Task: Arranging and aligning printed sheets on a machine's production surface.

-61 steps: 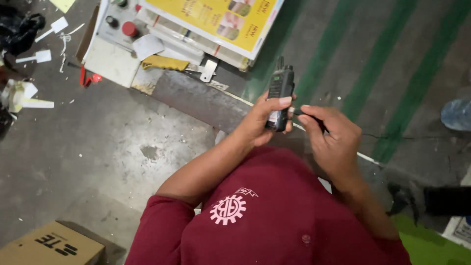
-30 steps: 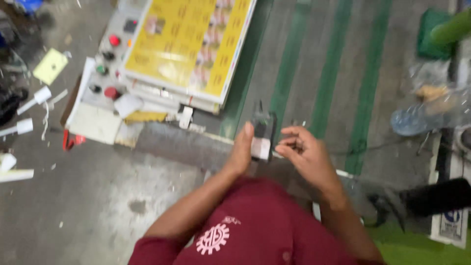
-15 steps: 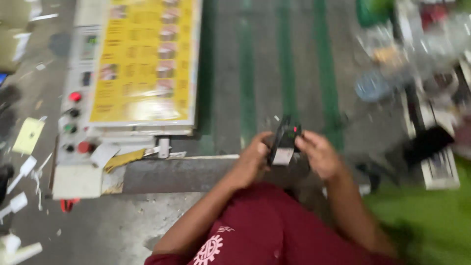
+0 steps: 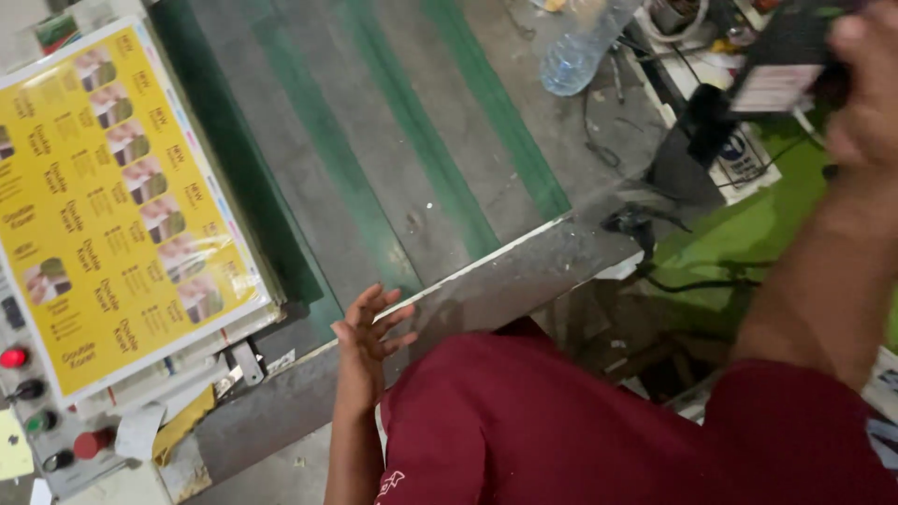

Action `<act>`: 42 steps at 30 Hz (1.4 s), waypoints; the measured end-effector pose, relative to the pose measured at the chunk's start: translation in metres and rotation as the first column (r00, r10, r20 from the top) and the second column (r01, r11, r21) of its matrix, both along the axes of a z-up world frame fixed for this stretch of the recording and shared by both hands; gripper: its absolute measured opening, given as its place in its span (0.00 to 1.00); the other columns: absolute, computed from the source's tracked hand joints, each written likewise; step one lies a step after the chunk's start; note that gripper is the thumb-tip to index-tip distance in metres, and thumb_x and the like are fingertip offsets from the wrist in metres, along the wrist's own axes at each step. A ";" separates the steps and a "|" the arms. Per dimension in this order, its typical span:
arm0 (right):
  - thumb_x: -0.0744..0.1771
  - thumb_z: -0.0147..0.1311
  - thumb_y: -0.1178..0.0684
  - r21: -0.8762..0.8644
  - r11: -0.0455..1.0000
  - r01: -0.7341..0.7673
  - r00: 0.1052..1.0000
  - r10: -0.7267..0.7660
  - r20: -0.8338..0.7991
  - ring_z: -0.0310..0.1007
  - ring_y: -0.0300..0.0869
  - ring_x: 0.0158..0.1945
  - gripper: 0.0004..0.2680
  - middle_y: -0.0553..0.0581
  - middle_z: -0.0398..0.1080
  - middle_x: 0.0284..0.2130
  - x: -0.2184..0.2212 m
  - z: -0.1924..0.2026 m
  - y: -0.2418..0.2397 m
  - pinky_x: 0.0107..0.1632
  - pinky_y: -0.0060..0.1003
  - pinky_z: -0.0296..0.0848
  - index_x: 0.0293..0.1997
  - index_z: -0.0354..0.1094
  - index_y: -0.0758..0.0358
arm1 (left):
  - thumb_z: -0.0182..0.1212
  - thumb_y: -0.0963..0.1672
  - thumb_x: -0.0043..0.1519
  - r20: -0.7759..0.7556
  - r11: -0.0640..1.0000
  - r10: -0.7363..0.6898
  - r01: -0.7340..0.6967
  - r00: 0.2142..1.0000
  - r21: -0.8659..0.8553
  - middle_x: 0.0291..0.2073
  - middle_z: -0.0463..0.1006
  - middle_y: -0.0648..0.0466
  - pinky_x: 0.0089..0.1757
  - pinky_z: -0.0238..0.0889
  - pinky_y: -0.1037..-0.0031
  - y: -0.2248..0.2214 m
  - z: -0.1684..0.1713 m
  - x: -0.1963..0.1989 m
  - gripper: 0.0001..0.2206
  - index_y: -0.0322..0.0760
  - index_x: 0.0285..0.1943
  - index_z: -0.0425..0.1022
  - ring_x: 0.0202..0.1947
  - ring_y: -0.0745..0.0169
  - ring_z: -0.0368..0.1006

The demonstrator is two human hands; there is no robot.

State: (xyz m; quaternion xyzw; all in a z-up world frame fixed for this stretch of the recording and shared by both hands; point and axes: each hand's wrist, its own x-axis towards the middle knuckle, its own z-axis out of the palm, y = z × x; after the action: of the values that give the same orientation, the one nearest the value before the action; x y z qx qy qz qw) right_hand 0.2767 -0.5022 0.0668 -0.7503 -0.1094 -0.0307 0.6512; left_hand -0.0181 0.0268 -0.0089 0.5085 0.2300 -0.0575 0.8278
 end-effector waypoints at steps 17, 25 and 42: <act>0.73 0.53 0.45 -0.354 0.927 0.121 0.854 -0.279 -0.440 0.72 0.39 0.35 0.10 0.54 0.74 0.38 0.127 -0.235 0.043 0.34 0.31 0.75 0.49 0.72 0.63 | 0.35 0.69 0.53 -0.023 1.000 0.022 -0.021 0.999 0.020 0.63 0.71 0.39 0.47 0.68 0.55 0.004 -0.007 -0.015 0.50 0.31 0.71 0.63 0.58 0.39 0.72; 0.71 0.52 0.47 -0.171 0.898 0.406 0.816 -0.441 -0.375 0.69 0.33 0.31 0.08 0.47 0.74 0.35 0.118 -0.252 0.061 0.30 0.27 0.72 0.47 0.72 0.58 | 0.34 0.69 0.51 -0.056 0.999 0.019 -0.016 0.998 0.047 0.63 0.71 0.39 0.48 0.68 0.52 0.002 0.000 -0.005 0.50 0.32 0.71 0.63 0.57 0.38 0.72; 0.66 0.51 0.61 -0.272 0.807 0.523 0.846 -0.529 0.057 0.81 0.47 0.41 0.10 0.62 0.80 0.40 0.089 -0.257 0.082 0.45 0.36 0.77 0.51 0.72 0.70 | 0.32 0.68 0.53 -0.099 0.998 0.003 0.004 0.995 0.068 0.63 0.72 0.37 0.48 0.68 0.52 0.002 -0.002 -0.006 0.49 0.31 0.72 0.62 0.58 0.37 0.73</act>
State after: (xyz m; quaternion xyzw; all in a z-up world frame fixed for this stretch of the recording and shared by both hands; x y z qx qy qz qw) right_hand 0.3662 -0.4198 -0.1898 -0.8351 0.1066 -0.1858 0.5066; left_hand -0.0237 0.0289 -0.0107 0.5330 0.2723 -0.0751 0.7975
